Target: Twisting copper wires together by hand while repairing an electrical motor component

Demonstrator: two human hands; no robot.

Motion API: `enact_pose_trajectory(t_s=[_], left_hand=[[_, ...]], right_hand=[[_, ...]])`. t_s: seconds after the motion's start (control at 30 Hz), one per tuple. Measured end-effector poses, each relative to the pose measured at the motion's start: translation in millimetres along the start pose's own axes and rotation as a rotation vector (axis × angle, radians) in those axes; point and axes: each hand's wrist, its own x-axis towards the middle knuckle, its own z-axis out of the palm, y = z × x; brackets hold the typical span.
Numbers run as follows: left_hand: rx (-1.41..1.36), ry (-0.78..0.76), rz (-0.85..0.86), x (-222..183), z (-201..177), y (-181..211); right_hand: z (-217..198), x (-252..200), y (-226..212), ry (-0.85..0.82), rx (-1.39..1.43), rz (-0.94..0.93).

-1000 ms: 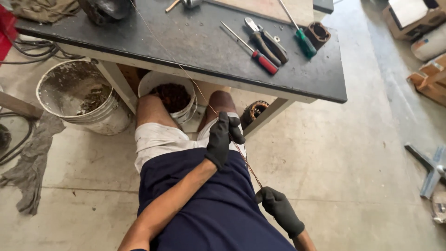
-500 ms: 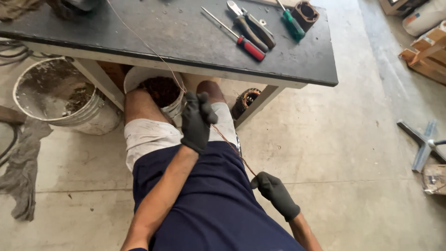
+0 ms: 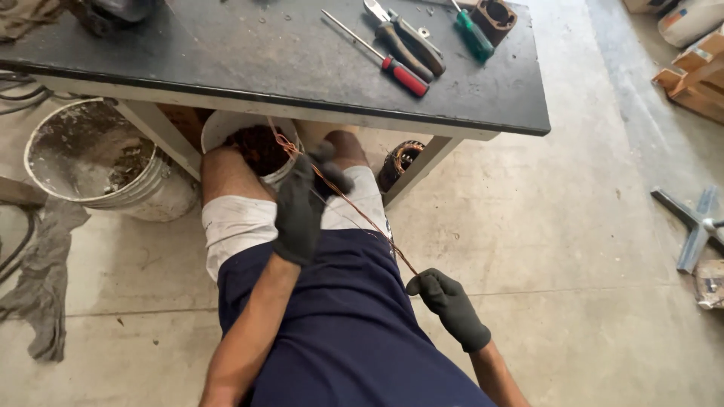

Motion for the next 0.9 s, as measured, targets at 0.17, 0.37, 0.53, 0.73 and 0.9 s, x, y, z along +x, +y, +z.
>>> enact_pose_trajectory(t_s=[0.17, 0.37, 0.53, 0.73, 0.9], left_hand=[[0.19, -0.056, -0.137, -29.8, 1.1, -25.7], [0.113, 0.117, -0.031, -23.2, 4.7, -35.5], [0.121, 0.306, 0.096, -30.4, 30.8, 0.0], [-0.091, 0.255, 0.261, -28.1, 55.4, 14.7], [0.083, 0.194, 0.184, -34.4, 54.8, 12.1]], right_hand=[[15.0, 1.4, -31.8, -0.202, -0.13, 0.042], [14.0, 6.4, -20.4, -0.207, 0.069, 0.093], [-14.2, 10.5, 46.0, 0.03, 0.015, 0.004], [32.4, 16.4, 19.3, -0.009, -0.133, -0.044], [85.4, 60.2, -44.0, 0.127, 0.04, -0.68]])
